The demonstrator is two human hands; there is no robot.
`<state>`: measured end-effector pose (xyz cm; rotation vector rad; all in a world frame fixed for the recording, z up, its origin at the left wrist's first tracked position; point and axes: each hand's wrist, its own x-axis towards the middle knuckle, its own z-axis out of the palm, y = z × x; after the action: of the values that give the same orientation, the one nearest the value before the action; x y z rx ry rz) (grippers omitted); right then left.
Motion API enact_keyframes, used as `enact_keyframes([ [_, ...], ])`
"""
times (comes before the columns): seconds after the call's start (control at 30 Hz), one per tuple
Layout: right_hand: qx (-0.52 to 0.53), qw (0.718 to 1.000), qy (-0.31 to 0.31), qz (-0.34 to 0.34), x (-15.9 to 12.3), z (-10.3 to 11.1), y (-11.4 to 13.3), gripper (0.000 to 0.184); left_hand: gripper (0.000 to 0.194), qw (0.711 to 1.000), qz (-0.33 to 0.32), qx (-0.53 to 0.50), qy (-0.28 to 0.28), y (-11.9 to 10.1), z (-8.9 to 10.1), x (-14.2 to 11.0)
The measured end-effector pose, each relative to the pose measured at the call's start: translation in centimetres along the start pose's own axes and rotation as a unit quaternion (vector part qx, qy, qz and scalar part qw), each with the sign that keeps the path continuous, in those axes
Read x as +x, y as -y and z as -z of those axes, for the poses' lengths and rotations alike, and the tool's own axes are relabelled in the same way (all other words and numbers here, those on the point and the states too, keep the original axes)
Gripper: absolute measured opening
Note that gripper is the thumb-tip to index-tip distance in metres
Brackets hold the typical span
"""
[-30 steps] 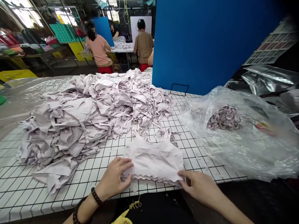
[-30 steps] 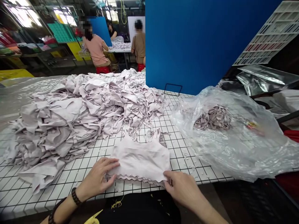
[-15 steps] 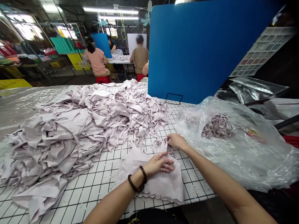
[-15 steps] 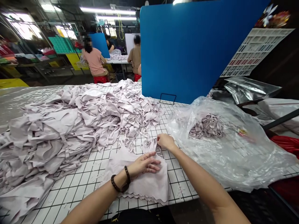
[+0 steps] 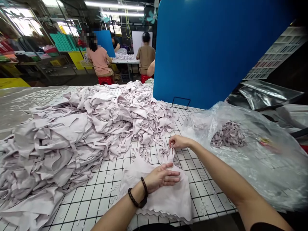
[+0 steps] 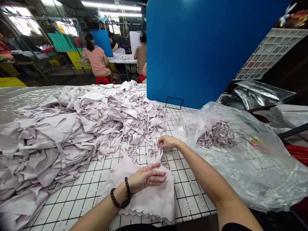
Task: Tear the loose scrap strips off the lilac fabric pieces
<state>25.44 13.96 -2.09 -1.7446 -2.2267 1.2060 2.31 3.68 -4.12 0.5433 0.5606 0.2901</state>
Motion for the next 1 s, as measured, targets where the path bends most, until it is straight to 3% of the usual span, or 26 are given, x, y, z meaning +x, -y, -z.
enact_keyframes([
  [0.17,-0.031,0.996,-0.061,-0.057,-0.7,3.0,-0.3,0.01,0.071,1.0,0.006,0.004,0.011,-0.1,0.2,0.0],
  [0.33,-0.082,0.972,-0.187,-0.114,-1.7,4.4,0.6,0.008,0.071,1.0,0.008,0.003,0.016,-0.1,0.4,0.1],
  [0.47,-0.08,0.967,-0.216,-0.105,-2.2,3.7,1.2,0.014,0.07,1.0,0.008,-0.003,0.014,0.0,0.4,0.0],
  [0.57,-0.021,0.973,-0.221,-0.069,-2.4,2.4,1.2,0.017,0.066,1.0,0.01,-0.002,0.004,-0.2,-0.2,-0.3],
  [0.67,0.039,0.963,-0.265,-0.021,-2.9,0.7,1.5,0.02,0.055,0.997,-0.048,0.033,-0.045,-1.0,-1.1,0.2],
  [0.77,0.036,0.949,-0.313,0.006,-3.6,-0.7,2.4,0.019,0.051,0.963,-0.184,0.123,-0.155,-2.3,-1.9,2.2],
  [0.83,-0.001,0.942,-0.335,0.014,-4.1,-1.2,3.2,0.018,0.055,0.931,-0.238,0.186,-0.203,-3.2,-2.0,4.1],
  [1.0,-0.035,0.937,-0.346,0.025,-4.8,-0.4,4.1,0.016,0.04,0.931,-0.202,0.23,-0.201,-3.9,-1.2,7.9],
])
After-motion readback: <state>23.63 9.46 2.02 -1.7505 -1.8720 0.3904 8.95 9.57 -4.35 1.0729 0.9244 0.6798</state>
